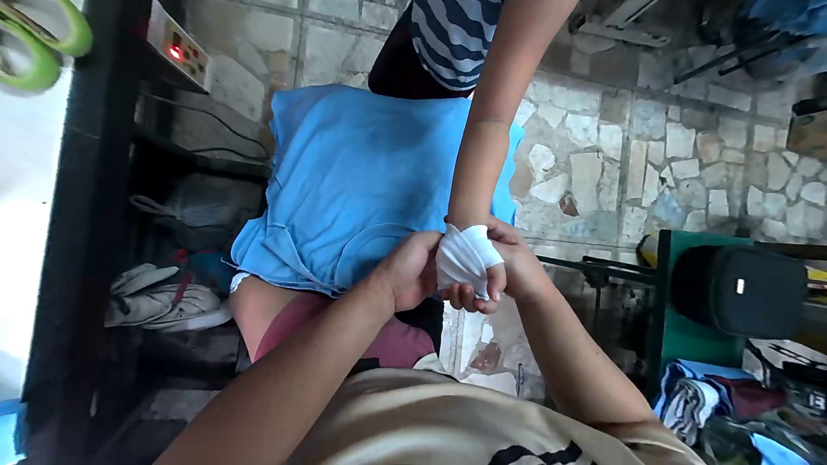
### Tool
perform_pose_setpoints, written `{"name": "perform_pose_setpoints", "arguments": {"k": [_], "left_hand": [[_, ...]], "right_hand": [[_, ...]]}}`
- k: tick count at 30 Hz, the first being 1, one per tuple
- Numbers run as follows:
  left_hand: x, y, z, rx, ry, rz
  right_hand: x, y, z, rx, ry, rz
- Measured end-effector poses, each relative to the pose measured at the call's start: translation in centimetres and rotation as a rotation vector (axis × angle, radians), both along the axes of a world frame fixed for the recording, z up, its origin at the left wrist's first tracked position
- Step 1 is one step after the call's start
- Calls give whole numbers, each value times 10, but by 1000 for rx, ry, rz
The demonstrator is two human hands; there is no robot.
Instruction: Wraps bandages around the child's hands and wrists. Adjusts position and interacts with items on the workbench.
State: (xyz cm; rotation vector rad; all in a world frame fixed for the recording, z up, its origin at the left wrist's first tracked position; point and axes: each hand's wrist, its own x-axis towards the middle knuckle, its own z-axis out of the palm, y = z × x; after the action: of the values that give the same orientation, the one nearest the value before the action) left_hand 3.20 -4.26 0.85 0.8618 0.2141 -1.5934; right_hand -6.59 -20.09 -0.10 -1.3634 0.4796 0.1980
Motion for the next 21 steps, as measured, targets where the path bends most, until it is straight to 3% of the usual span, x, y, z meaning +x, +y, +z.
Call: {"name": "perform_pose_setpoints", "arguments": {"k": [4,12,21], "left_hand": [[1,10,1,-132,-2,18],[5,25,4,-41,-59,13],[15,43,-11,-228,100,68]], "right_hand": [[3,-3,-1,-42,17,43],[-7,-13,-7,235,120,140],[-15,-5,-21,506,135,48]]}}
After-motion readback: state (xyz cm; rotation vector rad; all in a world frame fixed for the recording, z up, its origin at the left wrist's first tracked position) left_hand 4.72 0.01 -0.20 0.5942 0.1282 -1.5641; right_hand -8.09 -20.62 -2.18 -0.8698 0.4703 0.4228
